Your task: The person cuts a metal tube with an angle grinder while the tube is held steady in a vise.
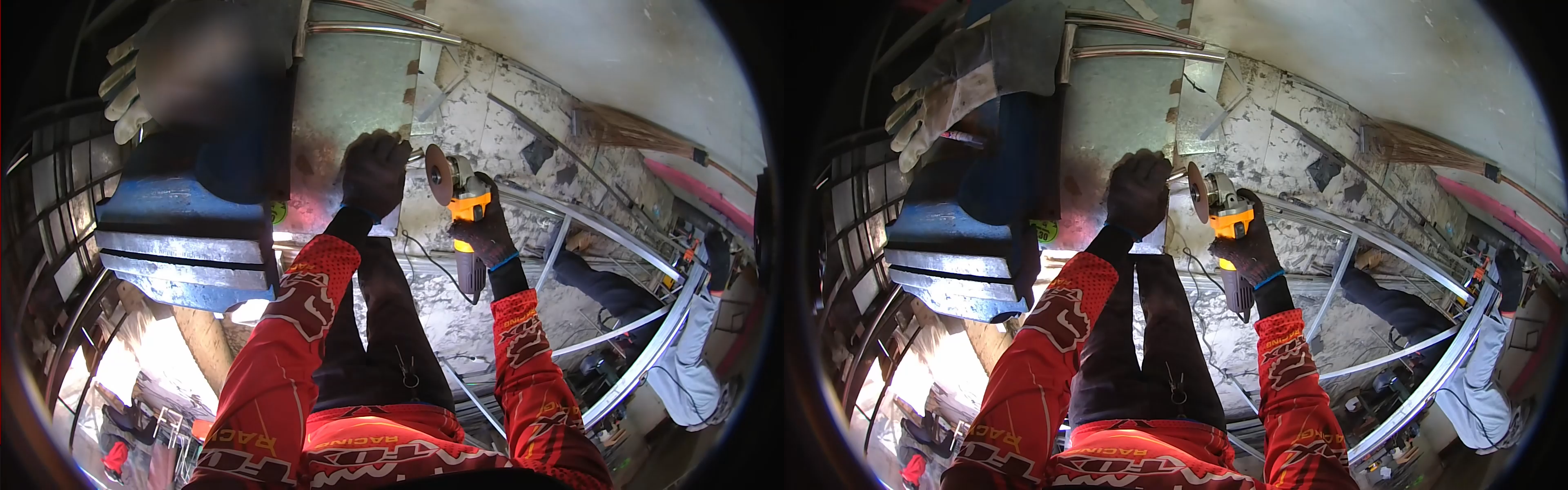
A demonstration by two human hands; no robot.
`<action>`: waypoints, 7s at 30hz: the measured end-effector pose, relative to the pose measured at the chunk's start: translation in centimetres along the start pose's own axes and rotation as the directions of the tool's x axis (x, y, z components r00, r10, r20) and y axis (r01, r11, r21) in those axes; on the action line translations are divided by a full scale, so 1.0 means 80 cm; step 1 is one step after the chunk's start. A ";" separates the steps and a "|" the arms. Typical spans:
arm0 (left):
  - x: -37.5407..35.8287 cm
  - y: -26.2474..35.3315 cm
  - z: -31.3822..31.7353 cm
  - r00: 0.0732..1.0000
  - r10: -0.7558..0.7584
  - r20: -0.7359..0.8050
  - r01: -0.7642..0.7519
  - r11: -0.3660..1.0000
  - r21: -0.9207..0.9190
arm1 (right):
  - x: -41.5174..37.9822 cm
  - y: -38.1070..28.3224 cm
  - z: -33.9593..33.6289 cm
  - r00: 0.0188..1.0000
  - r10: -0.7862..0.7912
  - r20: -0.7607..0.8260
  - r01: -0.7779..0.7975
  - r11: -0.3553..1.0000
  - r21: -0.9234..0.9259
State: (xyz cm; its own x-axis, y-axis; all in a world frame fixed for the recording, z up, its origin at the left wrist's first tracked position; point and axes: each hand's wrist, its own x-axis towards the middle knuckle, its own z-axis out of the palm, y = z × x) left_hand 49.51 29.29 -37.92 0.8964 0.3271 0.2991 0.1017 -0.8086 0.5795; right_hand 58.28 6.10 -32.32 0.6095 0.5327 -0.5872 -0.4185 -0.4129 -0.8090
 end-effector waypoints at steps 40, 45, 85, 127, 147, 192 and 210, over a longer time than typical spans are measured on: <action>-0.005 -0.005 0.006 1.000 -0.007 0.025 0.007 1.000 0.017 | 0.005 -0.006 0.001 0.999 0.030 0.016 -0.030 0.999 0.015; -0.005 -0.005 0.005 1.000 -0.005 0.022 0.004 1.000 0.018 | 0.005 -0.007 0.001 0.999 0.015 0.036 -0.017 0.998 0.066; -0.004 -0.004 0.006 1.000 -0.020 0.018 0.020 1.000 0.011 | 0.012 0.001 0.008 1.000 -0.015 0.002 0.015 0.997 0.075; 0.000 -0.002 0.003 1.000 -0.019 0.014 0.019 0.999 0.029 | 0.012 -0.004 0.012 1.000 -0.016 0.003 0.015 0.984 0.176; 0.001 -0.002 0.003 1.000 -0.019 0.000 0.019 1.000 0.012 | 0.019 0.003 0.008 0.999 -0.042 0.008 0.041 0.997 0.060; 0.001 -0.001 0.003 0.999 -0.038 0.030 0.038 0.999 0.020 | 0.024 0.003 0.006 1.000 0.001 0.020 -0.003 0.997 0.075; 0.001 -0.002 0.003 1.000 -0.015 0.000 0.015 0.999 0.039 | 0.029 0.010 0.007 1.000 -0.006 0.002 0.006 0.998 0.066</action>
State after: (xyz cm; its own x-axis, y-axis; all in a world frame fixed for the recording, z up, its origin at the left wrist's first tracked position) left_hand 49.68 29.33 -38.20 0.8949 0.3389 0.2904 0.1319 -0.8224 0.5535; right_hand 59.01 7.42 -34.34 0.6106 0.5368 -0.5822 -0.4582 -0.3602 -0.8126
